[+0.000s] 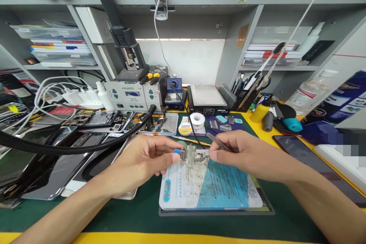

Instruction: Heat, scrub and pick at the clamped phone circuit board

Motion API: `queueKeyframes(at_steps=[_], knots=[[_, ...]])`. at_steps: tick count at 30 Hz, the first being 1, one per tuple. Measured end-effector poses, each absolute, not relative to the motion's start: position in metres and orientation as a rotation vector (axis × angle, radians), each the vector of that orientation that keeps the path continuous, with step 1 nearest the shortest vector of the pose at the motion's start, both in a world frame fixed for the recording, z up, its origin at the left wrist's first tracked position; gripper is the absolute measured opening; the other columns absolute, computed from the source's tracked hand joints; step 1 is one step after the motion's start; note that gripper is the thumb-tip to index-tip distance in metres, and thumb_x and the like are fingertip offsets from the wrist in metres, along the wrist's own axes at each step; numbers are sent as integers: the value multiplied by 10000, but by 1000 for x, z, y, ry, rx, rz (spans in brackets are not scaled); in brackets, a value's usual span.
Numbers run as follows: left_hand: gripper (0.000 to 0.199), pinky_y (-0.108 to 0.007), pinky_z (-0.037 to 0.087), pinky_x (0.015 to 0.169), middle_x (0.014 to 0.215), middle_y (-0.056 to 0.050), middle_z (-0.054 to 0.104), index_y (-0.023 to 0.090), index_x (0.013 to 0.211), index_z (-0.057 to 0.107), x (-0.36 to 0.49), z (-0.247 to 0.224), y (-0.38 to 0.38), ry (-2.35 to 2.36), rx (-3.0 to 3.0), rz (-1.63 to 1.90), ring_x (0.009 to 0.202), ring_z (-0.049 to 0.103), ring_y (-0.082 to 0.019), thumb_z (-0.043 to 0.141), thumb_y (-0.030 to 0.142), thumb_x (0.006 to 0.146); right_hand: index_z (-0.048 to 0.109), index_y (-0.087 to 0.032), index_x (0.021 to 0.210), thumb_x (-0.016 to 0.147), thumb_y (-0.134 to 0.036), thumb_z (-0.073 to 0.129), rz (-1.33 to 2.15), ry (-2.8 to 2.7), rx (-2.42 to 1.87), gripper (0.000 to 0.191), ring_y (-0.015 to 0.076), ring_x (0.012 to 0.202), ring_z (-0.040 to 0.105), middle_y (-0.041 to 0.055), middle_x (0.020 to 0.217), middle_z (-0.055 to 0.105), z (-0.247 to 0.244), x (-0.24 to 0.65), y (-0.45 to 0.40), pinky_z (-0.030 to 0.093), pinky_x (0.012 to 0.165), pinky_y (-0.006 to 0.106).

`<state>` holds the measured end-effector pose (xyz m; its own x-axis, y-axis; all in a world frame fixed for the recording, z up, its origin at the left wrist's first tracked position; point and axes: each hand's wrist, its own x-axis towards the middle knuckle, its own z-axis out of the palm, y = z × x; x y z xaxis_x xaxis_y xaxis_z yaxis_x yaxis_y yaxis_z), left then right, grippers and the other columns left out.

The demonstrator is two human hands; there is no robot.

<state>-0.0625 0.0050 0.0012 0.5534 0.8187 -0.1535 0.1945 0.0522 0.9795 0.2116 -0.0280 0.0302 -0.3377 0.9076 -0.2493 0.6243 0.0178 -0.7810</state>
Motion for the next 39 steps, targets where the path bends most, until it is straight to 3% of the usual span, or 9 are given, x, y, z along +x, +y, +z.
queueKeyframes(at_steps=[20, 25, 39], knots=[[260, -178, 456, 552, 730, -6, 678, 197, 1024, 811, -64, 8, 5, 919, 1489, 565, 612, 513, -91, 789, 403, 867, 617, -188, 789, 922, -393, 636, 1204, -1999, -1585, 245, 120, 596, 368, -52, 666, 399, 31, 212, -27, 273, 541, 276], [296, -191, 450, 540, 832, -51, 730, 174, 1012, 804, -62, 6, 4, 908, 1460, 565, 616, 516, -96, 802, 419, 845, 609, -188, 784, 934, -414, 624, 1208, -2011, -1568, 271, 124, 607, 366, -47, 676, 398, 30, 214, -27, 278, 544, 273], [288, -181, 454, 544, 747, -21, 681, 188, 1054, 811, -62, 6, 5, 864, 1472, 555, 619, 532, -95, 799, 392, 852, 611, -189, 787, 919, -410, 638, 1233, -2016, -1572, 259, 124, 610, 369, -51, 672, 408, 30, 211, -28, 276, 544, 271]])
